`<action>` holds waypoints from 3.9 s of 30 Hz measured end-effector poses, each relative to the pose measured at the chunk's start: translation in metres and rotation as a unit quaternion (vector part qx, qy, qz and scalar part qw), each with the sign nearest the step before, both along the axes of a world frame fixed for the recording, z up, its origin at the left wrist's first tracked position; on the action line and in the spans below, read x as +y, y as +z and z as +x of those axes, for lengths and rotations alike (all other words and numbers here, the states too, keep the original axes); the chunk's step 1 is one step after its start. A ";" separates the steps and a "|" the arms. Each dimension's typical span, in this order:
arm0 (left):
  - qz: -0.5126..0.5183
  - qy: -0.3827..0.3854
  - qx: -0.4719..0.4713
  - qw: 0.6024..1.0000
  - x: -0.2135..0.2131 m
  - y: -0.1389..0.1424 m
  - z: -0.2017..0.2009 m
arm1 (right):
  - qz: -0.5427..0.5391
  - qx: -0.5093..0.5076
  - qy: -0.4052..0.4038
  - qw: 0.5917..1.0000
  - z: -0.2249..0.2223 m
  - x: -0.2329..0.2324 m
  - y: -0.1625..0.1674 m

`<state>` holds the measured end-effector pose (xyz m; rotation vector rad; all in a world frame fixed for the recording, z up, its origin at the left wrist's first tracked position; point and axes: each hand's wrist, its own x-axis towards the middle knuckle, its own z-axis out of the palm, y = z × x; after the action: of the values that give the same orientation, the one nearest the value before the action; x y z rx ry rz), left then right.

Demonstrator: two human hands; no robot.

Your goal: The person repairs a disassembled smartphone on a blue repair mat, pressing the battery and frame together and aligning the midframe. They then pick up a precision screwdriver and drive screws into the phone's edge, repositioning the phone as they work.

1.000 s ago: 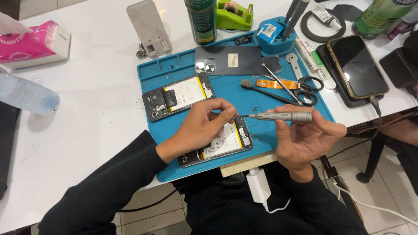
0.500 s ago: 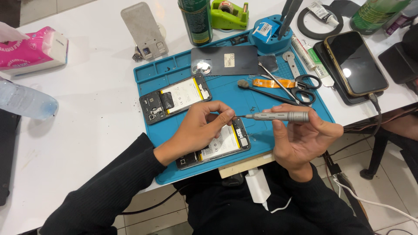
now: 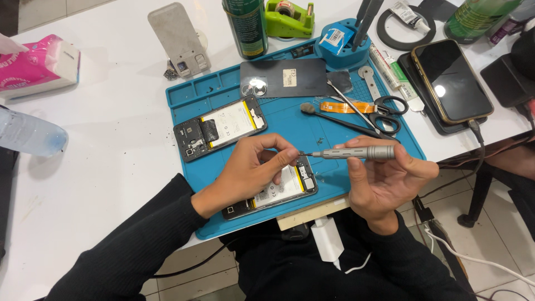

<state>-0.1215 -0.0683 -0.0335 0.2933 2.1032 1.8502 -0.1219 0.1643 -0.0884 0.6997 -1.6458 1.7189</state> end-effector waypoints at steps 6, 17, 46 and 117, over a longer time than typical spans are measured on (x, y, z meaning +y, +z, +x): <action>-0.007 -0.013 0.017 1.000 0.001 0.004 0.000 | -0.003 -0.001 -0.008 1.000 0.000 0.000 0.000; 0.043 -0.022 0.020 0.999 0.000 -0.001 -0.002 | -0.018 -0.012 -0.007 1.000 -0.001 0.003 -0.001; -0.164 -0.032 0.297 0.940 0.004 0.020 0.001 | 0.043 0.011 0.038 0.998 0.000 0.008 0.007; -0.395 -0.142 0.374 0.827 -0.032 0.031 0.002 | 0.280 0.012 0.156 0.947 -0.003 0.000 0.060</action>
<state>-0.1199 -0.1000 -0.0022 1.1626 2.8806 0.5818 -0.1251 0.1643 -0.0283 1.2999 -2.1189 1.4260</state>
